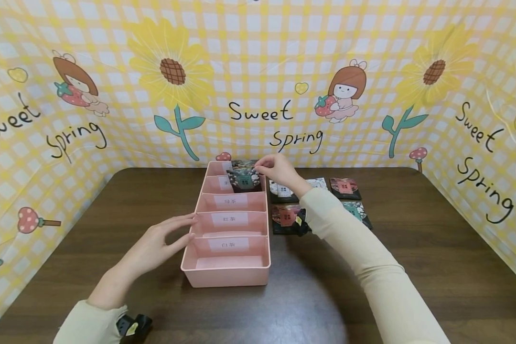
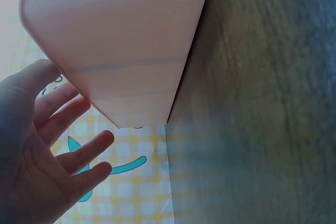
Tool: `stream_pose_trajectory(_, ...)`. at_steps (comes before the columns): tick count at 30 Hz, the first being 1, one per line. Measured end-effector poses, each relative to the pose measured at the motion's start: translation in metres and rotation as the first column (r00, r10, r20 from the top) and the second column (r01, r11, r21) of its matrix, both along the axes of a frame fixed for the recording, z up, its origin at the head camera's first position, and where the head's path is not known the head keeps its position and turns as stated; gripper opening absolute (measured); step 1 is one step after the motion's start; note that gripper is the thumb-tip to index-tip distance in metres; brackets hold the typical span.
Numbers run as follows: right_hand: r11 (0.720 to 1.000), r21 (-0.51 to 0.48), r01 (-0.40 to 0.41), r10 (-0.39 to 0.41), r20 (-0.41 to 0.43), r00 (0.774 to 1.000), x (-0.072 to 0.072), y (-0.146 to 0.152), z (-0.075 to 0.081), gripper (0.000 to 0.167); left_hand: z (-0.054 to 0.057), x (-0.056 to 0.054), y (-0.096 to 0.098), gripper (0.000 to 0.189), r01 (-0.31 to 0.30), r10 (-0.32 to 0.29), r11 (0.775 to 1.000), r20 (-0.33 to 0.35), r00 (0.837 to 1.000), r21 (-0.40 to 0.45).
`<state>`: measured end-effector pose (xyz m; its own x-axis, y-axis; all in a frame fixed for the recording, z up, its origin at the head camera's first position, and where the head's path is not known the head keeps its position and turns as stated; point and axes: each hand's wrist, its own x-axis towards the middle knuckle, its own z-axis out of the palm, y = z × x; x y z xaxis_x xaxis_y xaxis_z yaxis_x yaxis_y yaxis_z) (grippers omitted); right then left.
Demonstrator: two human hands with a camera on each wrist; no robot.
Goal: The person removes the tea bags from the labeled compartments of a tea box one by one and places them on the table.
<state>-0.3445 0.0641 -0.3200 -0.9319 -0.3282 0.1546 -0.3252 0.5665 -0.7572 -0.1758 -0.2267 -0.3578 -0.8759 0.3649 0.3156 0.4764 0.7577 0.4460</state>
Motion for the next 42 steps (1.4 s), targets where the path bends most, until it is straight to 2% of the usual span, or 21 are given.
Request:
stream_pose_trajectory(6, 0.998, -0.062, 0.005, -0.005, -0.001, 1.0, 0.004, 0.002, 0.005, 0.019, 0.001, 0.001, 0.001, 0.035, -0.002, 0.002, 1.0, 0.007, 1.0, 0.005)
stream_pose_trajectory(23, 0.975, -0.219, -0.03, 0.009, -0.096, 0.995, 0.013, 0.018, 0.019, 0.021, 0.001, 0.001, 0.001, 0.035, -0.002, 0.002, 1.0, 0.008, 1.0, 0.009)
stream_pose_trajectory(42, 0.98, -0.183, 0.074, -0.083, -0.042, 0.996, 0.033, 0.048, 0.031, 0.024, 0.001, 0.001, 0.001, 0.036, -0.008, 0.008, 1.0, 0.022, 1.0, 0.012)
